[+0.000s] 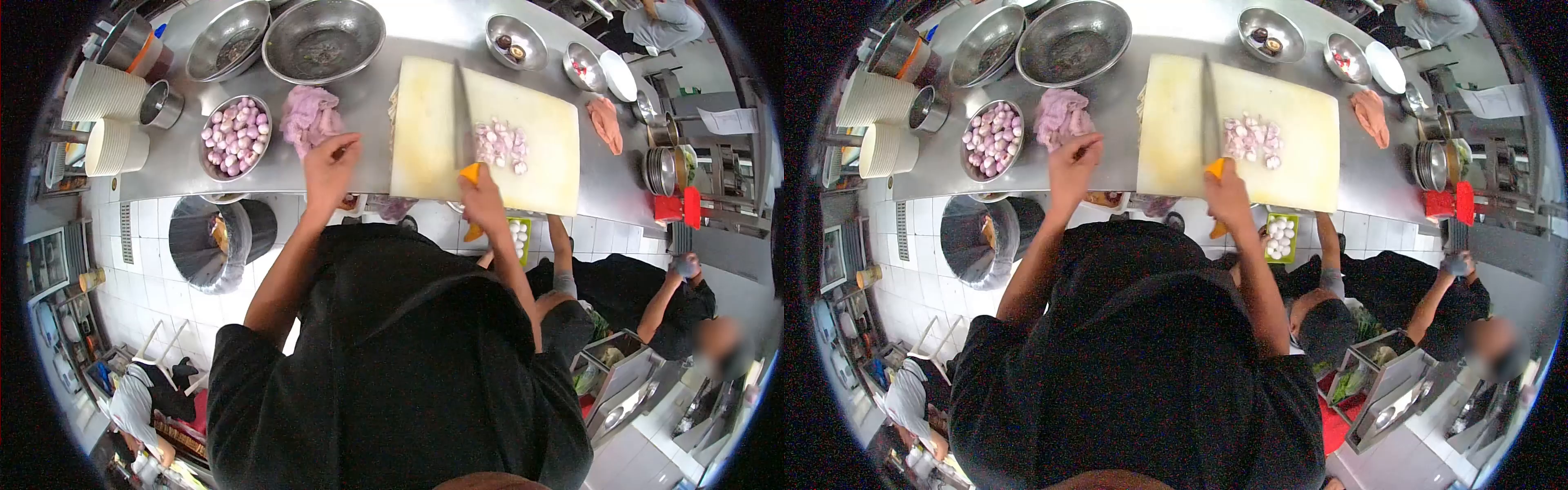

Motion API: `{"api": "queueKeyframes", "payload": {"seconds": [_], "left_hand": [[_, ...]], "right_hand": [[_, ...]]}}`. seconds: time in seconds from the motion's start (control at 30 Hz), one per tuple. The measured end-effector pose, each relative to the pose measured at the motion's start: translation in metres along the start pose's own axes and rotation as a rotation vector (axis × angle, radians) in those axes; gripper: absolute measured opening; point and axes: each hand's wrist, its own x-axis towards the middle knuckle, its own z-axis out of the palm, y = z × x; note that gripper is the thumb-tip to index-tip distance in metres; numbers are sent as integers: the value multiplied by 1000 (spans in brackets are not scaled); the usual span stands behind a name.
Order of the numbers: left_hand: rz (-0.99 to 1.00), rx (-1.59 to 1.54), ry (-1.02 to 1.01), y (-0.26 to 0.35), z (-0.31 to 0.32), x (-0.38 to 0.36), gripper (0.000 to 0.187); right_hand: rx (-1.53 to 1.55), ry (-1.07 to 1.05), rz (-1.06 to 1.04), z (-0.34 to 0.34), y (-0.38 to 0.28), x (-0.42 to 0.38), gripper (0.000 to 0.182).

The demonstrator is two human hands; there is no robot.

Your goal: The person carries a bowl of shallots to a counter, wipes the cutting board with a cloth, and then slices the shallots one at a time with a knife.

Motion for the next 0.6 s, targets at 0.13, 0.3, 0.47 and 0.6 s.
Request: {"api": "queueKeyframes", "payload": {"seconds": [0.13,0.3,0.47,0.6], "left_hand": [[-33,-40,111,4,-47,0,21],[79,288,473,-7,-124,21,22],[170,468,554,-15,-176,35,27],[338,694,327,-13,-173,47,31]], "right_hand": [[-114,140,-79,-35,31,19,28],[-232,165,-92,-49,30,35,27],[-121,64,-91,-16,-26,9,29],[-217,98,-230,9,-8,27,33]]}}
